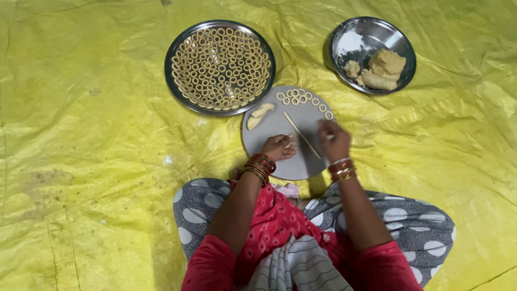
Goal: The person sits on a yellow tarp and shapes dough into small rings by hand. They roll small pieces of dough into thin ropes, form them into circles, and place the finished rings onto a large metal tray. A smaller bowl with remaining dough is nearby.
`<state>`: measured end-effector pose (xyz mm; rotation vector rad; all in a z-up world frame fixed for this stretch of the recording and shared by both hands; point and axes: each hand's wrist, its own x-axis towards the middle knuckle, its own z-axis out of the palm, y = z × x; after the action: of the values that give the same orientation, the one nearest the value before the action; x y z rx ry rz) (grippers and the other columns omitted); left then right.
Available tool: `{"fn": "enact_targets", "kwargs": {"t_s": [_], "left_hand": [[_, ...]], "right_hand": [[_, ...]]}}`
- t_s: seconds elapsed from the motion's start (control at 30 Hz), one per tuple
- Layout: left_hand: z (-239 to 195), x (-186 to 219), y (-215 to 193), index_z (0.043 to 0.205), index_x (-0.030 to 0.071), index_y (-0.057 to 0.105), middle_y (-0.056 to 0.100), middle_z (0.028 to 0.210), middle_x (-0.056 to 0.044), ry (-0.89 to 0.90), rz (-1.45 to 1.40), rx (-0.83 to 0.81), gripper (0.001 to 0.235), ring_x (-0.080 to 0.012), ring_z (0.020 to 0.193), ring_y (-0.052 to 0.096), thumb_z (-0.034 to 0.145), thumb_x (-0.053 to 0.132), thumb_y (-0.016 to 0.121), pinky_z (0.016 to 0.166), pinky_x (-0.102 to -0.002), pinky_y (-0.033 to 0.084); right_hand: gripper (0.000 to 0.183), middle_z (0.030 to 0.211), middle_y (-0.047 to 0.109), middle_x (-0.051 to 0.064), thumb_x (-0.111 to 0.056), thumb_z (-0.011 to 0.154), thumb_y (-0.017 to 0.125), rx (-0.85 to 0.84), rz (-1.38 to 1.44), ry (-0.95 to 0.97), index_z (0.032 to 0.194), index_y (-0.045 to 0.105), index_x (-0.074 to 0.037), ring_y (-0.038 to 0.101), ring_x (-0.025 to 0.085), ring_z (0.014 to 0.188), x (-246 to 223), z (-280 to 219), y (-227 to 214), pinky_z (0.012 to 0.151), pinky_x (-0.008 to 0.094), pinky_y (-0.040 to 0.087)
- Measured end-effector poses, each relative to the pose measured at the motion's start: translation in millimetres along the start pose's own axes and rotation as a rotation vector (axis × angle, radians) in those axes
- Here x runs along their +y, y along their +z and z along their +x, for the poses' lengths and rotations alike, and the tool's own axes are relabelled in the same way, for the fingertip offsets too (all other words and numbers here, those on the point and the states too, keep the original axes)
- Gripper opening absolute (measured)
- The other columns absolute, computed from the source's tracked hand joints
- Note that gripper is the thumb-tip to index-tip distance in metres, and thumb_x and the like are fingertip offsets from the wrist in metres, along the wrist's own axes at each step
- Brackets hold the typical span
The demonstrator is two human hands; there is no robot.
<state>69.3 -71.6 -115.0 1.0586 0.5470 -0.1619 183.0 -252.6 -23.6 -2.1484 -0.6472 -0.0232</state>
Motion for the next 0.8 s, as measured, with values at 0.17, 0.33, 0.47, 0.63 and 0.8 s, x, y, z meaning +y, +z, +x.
{"fn": "enact_targets", "kwargs": {"t_s": [0.17, 0.33, 0.47, 0.63, 0.8], "left_hand": [[13.5, -14.7, -1.1, 0.125, 0.005, 0.066, 0.074, 0.104, -0.011, 0.092, -0.014, -0.005, 0.029, -0.0176, 0.086, 0.073, 0.1, 0.018, 0.061, 0.079, -0.032, 0.061], [14.8, -16.0, -2.1, 0.121, 0.007, 0.066, 0.075, 0.103, -0.011, 0.066, -0.007, -0.008, 0.025, -0.0161, 0.081, 0.072, 0.098, 0.015, 0.062, 0.077, -0.031, 0.061], [5.0, -11.4, 1.0, 0.117, 0.003, 0.068, 0.075, 0.102, -0.012, 0.072, 0.052, 0.02, 0.022, -0.0154, 0.081, 0.073, 0.097, 0.012, 0.064, 0.075, -0.029, 0.061], [-3.9, -5.2, 1.8, 0.116, 0.002, 0.069, 0.076, 0.102, -0.011, 0.09, 0.105, 0.05, 0.022, -0.0139, 0.081, 0.072, 0.097, 0.011, 0.062, 0.073, -0.027, 0.061], [-6.7, -2.8, 4.0, 0.115, 0.003, 0.068, 0.076, 0.101, -0.012, 0.126, 0.155, 0.127, 0.021, -0.0149, 0.08, 0.073, 0.095, 0.009, 0.063, 0.071, -0.028, 0.061]], "right_hand": [[0.042, 0.107, 0.075, 0.017, -0.03, 0.083, 0.086, 0.249, -0.233, 0.124, 0.112, 0.073, -0.002, 0.073, 0.029, 0.086, 61.4, 30.6, -25.3, 0.076, 0.04, 0.058], [0.041, 0.098, 0.077, 0.015, -0.038, 0.084, 0.085, 0.146, -0.169, 0.585, 0.107, 0.076, -0.006, 0.075, 0.032, 0.083, 78.7, 19.8, -8.8, 0.078, 0.042, 0.059], [0.031, 0.092, 0.078, 0.012, -0.033, 0.081, 0.087, 0.212, -0.237, 0.535, 0.1, 0.082, -0.009, 0.074, 0.029, 0.084, 80.3, 17.1, 3.7, 0.08, 0.04, 0.057], [0.026, 0.09, 0.078, 0.01, -0.028, 0.079, 0.088, 0.235, -0.215, 0.54, 0.096, 0.08, -0.01, 0.075, 0.026, 0.08, 80.0, 17.8, 1.4, 0.079, 0.038, 0.059], [0.018, 0.091, 0.079, 0.01, -0.021, 0.082, 0.085, 0.273, -0.236, 0.436, 0.095, 0.08, -0.01, 0.076, 0.025, 0.081, 71.3, 13.6, 3.5, 0.078, 0.038, 0.06]]}}
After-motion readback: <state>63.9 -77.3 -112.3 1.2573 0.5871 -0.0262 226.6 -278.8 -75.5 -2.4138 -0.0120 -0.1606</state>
